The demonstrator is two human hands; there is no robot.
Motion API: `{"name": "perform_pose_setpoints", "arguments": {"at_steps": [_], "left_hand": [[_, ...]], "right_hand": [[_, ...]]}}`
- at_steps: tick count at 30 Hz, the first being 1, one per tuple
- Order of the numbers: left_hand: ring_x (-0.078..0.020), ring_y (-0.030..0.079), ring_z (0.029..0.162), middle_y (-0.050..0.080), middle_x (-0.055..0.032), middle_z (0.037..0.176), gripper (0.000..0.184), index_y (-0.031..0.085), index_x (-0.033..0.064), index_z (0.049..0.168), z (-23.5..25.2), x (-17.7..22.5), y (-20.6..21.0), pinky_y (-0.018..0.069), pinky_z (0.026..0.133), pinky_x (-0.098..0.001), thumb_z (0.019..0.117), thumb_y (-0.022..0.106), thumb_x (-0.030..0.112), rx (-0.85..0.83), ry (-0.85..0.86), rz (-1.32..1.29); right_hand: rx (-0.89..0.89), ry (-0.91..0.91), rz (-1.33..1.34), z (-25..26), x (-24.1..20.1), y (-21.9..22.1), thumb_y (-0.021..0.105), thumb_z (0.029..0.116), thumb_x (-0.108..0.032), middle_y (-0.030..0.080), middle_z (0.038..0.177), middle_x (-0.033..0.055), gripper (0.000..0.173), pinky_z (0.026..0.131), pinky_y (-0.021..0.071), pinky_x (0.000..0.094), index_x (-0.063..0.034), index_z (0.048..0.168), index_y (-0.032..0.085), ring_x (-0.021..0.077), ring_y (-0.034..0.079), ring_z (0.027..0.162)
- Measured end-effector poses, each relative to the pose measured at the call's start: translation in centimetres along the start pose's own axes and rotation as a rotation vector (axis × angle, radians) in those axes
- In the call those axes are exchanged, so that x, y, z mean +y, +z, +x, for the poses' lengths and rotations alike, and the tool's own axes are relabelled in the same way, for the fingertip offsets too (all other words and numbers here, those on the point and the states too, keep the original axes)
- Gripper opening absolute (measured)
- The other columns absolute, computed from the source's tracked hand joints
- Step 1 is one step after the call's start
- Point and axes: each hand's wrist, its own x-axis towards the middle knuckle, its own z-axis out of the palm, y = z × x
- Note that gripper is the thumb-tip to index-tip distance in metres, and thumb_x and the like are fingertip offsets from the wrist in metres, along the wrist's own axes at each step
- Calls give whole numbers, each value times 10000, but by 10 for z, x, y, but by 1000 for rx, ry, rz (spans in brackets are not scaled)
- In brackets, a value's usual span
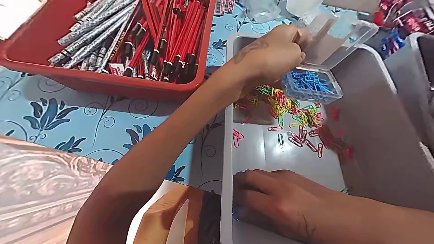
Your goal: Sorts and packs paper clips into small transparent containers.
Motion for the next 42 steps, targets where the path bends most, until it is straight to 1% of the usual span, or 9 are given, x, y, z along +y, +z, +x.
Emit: {"name": "perform_pose_setpoints", "arguments": {"at_steps": [11,16,19,24,26,29,37,39,42], "left_hand": [[-40,572,897,584,-12,990,151,590,63,1090,-1,1,0,470,725,-202,1064,444,33,-5,9,48],[-15,535,786,567,5,927,159,605,59,1088,-2,0,0,421,650,-175,1060,450,37,-2,25,91],[-27,573,877,616,-27,1027,183,621,32,1167,-1,-2,-1,460,732,-196,1059,474,45,-8,36,92],[2,547,776,599,6,925,176,636,40,1122,3,-7,0,438,659,-165,1051,476,24,-13,79,41],[6,565,797,623,-3,966,208,639,34,1158,2,-7,-1,445,661,-159,1048,465,3,-13,71,13],[-10,587,876,653,-27,1059,255,643,30,1222,3,-7,-2,472,736,-184,1046,461,-7,-23,68,15],[10,584,809,639,5,954,207,635,39,1148,6,-11,-2,475,697,-160,1035,469,-10,-13,107,-11],[7,563,771,612,9,934,184,616,48,1135,2,-8,-3,454,656,-160,1044,463,2,5,59,-16],[9,554,769,607,13,948,204,612,54,1157,1,-4,-1,439,641,-153,1041,456,-9,27,27,-30]], "right_hand": [[-122,-165,-158,4,9,-19,500,1001,-122,601,775,89,225,458,418,295,-61,819,618,194,589,605],[-39,18,-131,-1,7,-55,524,1016,-206,652,823,38,191,545,442,220,-99,947,667,114,603,686],[99,157,-352,1,10,-93,560,982,-230,630,781,-29,167,525,402,144,-128,943,687,10,546,650],[133,455,-491,6,32,-137,562,1004,-213,649,821,-3,195,556,455,266,-111,1042,723,90,575,646],[149,478,-403,5,47,-137,595,990,-153,668,793,11,166,564,491,316,-100,1011,751,114,603,634],[150,448,-363,0,59,-137,563,1001,-151,709,852,-26,223,612,517,235,-125,1067,775,48,634,698],[262,313,-524,-7,28,-121,530,984,-111,702,933,44,249,587,480,222,-69,1088,753,80,611,724],[169,199,-391,-10,17,-96,548,995,-209,677,849,9,226,560,471,200,-100,1016,745,68,605,692],[-93,127,-260,-16,8,-56,575,968,-380,685,903,65,345,473,472,304,-91,1096,713,188,652,651]]}}
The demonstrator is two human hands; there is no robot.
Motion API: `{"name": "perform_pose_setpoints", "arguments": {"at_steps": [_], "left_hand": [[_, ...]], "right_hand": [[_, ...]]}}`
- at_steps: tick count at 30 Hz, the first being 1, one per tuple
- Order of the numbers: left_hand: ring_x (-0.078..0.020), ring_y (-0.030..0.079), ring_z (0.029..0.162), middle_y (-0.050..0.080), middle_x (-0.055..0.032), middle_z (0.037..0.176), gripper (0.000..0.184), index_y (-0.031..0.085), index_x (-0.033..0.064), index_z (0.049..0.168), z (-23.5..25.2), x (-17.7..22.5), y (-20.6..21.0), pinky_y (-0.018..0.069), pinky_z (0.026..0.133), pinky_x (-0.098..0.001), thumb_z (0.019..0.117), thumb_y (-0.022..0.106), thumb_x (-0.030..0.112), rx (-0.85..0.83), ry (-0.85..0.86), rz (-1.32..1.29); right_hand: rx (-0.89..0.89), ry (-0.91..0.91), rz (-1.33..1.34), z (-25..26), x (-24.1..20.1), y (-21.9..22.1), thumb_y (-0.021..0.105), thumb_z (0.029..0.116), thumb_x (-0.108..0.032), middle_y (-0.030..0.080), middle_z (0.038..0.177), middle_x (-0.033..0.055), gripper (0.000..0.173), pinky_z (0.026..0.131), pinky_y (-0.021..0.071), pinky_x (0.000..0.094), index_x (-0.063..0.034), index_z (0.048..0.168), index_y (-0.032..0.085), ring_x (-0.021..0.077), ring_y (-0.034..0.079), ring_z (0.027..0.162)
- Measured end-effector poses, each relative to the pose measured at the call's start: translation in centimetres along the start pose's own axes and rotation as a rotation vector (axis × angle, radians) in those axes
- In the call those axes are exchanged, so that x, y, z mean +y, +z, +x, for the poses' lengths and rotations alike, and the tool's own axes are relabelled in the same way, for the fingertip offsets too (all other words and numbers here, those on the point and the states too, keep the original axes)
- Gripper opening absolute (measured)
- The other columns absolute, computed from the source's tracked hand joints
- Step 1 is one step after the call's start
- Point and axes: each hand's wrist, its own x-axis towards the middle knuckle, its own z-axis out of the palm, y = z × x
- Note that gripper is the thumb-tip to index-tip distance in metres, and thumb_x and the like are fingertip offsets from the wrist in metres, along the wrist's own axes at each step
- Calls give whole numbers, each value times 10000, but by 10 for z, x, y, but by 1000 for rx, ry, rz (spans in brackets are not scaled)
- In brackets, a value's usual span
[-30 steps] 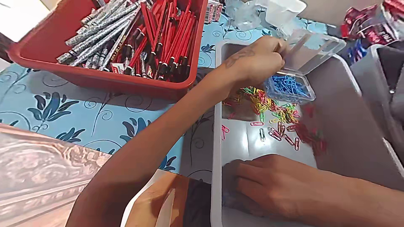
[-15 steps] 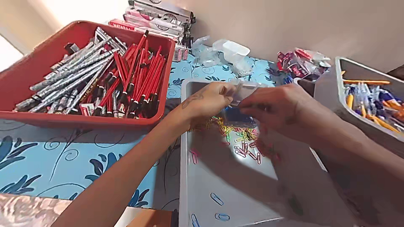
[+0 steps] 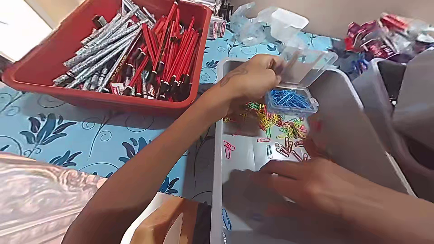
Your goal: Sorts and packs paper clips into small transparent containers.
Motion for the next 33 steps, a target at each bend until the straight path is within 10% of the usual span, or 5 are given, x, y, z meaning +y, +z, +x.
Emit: {"name": "perform_pose_setpoints", "arguments": {"at_steps": [21,33], "left_hand": [[-41,610,918,594,-19,1029,220,597,46,1183,-1,2,0,529,777,-208,1049,431,-6,-31,-21,20],[-51,604,940,600,-19,1016,191,610,56,1111,0,1,-1,520,789,-219,1052,433,14,-43,-4,77]], "right_hand": [[16,-153,-58,16,-18,32,475,964,-103,573,712,71,231,416,374,292,-61,779,607,186,561,546],[101,-120,142,25,-28,47,530,1025,-247,658,840,77,247,494,463,289,-101,911,694,196,639,668]]}}
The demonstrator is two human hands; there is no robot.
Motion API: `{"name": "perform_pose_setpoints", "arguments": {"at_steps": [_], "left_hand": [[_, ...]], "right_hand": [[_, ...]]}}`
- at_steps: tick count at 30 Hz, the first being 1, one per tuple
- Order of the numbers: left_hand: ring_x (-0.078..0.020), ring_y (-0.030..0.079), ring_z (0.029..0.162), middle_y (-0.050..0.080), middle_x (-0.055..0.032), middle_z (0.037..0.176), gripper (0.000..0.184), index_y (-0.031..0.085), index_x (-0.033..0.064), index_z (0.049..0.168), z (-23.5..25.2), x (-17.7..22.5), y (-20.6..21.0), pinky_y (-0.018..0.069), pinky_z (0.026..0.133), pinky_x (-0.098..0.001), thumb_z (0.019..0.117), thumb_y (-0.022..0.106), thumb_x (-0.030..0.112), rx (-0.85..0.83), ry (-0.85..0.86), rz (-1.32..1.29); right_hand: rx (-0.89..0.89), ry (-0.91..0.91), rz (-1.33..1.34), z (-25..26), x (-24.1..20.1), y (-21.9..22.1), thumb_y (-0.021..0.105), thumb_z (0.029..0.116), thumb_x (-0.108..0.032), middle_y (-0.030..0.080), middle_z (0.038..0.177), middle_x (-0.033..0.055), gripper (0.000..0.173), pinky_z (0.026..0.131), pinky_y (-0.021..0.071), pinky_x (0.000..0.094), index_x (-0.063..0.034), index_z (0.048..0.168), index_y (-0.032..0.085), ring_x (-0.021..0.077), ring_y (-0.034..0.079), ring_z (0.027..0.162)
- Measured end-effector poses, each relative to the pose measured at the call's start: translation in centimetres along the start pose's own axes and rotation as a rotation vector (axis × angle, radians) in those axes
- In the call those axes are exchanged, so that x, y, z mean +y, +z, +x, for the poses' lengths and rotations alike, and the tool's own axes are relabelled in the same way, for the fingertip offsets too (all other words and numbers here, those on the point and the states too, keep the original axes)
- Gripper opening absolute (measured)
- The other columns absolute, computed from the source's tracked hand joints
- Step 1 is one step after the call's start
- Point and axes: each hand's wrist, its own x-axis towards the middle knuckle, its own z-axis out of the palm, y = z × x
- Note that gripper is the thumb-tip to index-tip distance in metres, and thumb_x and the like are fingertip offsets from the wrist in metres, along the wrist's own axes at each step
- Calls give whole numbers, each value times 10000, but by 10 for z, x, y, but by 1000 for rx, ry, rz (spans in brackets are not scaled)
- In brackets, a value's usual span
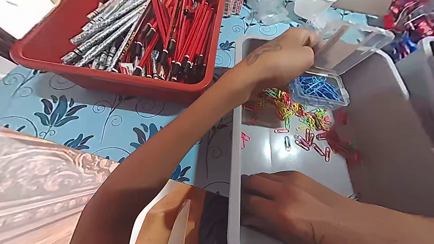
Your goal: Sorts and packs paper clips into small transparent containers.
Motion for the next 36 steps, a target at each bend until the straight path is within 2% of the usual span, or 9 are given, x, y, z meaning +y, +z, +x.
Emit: {"name": "perform_pose_setpoints", "arguments": {"at_steps": [4,9,14,17,24,29,32,34,36], "left_hand": [[-60,602,974,601,-23,1045,191,600,57,1136,0,1,1,518,805,-240,1052,434,12,11,-4,-3],[-52,604,976,605,-29,1064,221,605,39,1188,0,1,1,523,820,-226,1046,440,-2,9,-3,-19],[-51,593,947,592,-16,1017,200,607,54,1140,-1,1,1,513,792,-222,1046,439,-2,4,-10,-34],[-40,596,923,599,-3,993,187,606,74,1095,-1,0,0,504,774,-213,1048,438,8,3,-9,-28],[-45,598,958,599,-20,1033,192,607,49,1126,-1,1,1,514,804,-219,1039,446,-9,15,-3,18],[-47,606,958,603,-24,1029,191,606,46,1110,0,-1,0,518,814,-222,1038,438,-9,10,10,3],[-39,603,975,613,-23,1050,210,617,46,1132,1,-2,0,510,827,-214,1034,440,-9,2,27,36],[-35,597,945,606,-11,1018,191,614,58,1102,2,-2,0,503,804,-214,1032,449,-5,4,32,54],[-31,588,911,597,-4,985,178,614,58,1078,1,-2,0,493,777,-209,1034,452,-3,15,32,48]], "right_hand": [[22,27,-2,5,-4,3,556,987,-212,641,813,77,224,487,447,288,-93,842,678,196,628,664],[-75,203,243,7,-3,-2,651,908,-255,657,883,88,196,583,516,291,-61,916,680,179,665,751],[-103,365,604,6,-2,-20,636,941,-216,616,777,-9,136,569,419,126,-91,919,683,-6,545,667],[-96,336,577,1,8,-36,626,984,-224,632,755,-50,139,595,435,67,-99,974,686,-67,545,658],[-98,164,280,-8,15,-25,560,987,-152,689,815,35,178,616,525,244,-95,937,722,116,661,722],[-59,128,-18,-12,2,-14,597,953,-294,684,875,83,246,504,498,301,-75,979,707,204,679,701],[-23,46,-108,-11,-3,-10,531,992,-161,661,813,85,206,463,449,285,-56,904,685,197,634,628],[-31,-15,-122,-9,-3,-12,475,976,-36,656,801,86,224,465,443,279,-49,860,667,188,622,621],[-47,-48,-131,-8,-2,-14,464,964,-7,656,798,90,233,468,446,282,-47,841,658,187,623,618]]}}
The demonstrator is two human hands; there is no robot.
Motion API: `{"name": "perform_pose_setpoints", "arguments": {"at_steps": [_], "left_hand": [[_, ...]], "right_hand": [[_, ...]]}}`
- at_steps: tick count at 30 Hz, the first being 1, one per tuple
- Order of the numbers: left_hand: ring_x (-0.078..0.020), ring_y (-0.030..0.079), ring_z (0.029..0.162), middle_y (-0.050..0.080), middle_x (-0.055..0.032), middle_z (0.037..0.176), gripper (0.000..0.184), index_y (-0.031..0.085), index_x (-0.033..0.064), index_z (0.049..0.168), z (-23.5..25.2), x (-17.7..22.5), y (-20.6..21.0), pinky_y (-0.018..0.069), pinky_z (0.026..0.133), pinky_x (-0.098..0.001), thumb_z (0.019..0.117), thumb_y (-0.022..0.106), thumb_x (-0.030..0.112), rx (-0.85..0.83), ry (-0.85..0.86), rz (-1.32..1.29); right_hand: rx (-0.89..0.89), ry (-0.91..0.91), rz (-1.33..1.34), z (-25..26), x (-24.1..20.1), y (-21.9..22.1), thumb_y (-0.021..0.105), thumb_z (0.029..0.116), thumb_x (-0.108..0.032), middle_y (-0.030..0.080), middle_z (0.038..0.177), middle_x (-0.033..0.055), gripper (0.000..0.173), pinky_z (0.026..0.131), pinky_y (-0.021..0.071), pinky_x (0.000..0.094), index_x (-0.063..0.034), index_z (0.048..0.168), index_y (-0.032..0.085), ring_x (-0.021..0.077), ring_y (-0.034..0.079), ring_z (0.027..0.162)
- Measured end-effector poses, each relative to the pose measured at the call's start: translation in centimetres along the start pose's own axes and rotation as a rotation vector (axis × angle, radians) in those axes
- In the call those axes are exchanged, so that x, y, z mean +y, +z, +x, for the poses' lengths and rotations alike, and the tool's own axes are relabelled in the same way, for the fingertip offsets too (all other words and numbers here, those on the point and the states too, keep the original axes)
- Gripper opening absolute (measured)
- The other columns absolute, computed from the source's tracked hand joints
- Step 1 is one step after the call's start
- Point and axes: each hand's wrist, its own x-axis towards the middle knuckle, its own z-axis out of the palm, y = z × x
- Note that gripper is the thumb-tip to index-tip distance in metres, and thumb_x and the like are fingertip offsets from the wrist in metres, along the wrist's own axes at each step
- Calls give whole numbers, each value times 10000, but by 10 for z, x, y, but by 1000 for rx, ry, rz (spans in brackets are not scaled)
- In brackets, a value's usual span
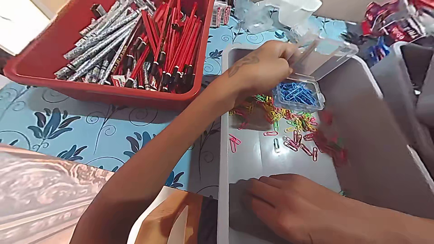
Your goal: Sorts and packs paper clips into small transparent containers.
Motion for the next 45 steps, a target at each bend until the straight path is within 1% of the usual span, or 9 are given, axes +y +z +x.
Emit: {"name": "perform_pose_setpoints", "arguments": {"at_steps": [7,18,24,28,33,36,39,42,45], "left_hand": [[-37,601,957,625,-43,1074,223,624,19,1187,-2,0,0,508,815,-210,1041,457,-5,-9,8,-23],[-40,621,938,662,-57,1034,200,647,-15,1129,1,-6,1,515,847,-228,1031,473,-20,1,57,-23],[-29,601,790,656,-18,948,182,651,50,1127,-6,-18,0,507,698,-206,1044,489,43,-10,80,-33],[-16,575,765,630,8,921,185,642,52,1137,-5,-12,1,485,669,-190,1045,482,36,4,18,-66],[-8,593,794,637,11,955,201,630,58,1167,-4,-5,2,500,697,-162,1054,467,23,55,-74,-201],[-43,644,890,676,-12,1093,311,587,75,1330,-4,-8,0,541,767,-195,1055,451,24,78,-61,-321],[-75,680,927,691,-17,1130,315,601,92,1314,-5,-8,0,576,802,-229,1062,421,29,84,-41,-380],[-87,688,978,694,-30,1189,335,609,101,1332,-5,-8,-1,580,821,-220,1060,423,40,73,-49,-386],[-112,689,1049,693,-35,1235,355,593,118,1362,-6,-8,-1,580,879,-248,1048,437,63,34,-15,-410]], "right_hand": [[-47,41,-40,-7,10,-6,520,920,-87,642,744,93,181,418,430,297,-47,809,657,196,608,543],[-85,166,58,-20,31,-27,640,875,-84,628,710,90,69,455,468,340,-35,853,683,223,630,563],[246,383,-33,-13,68,-80,607,953,-171,645,768,-35,136,543,468,158,-112,965,729,15,565,623],[319,434,41,-13,95,-93,648,967,-178,692,837,-46,170,593,494,133,-102,1080,749,-18,601,676],[669,420,-53,-15,95,-90,619,938,-102,680,848,-27,157,623,506,94,-48,1031,733,-51,585,688],[736,532,-15,-20,99,-76,660,970,-316,591,1262,149,495,894,532,301,1,1339,566,160,607,1094],[600,606,305,-27,111,-67,788,827,-539,421,1542,162,1066,1073,480,389,-71,1609,235,204,490,1370],[483,580,479,-29,113,-59,844,838,-294,562,1407,102,1078,963,564,282,-132,1639,140,97,633,1190],[543,563,551,-27,112,-61,752,898,-58,672,1194,65,856,821,608,224,-114,1582,241,66,715,977]]}}
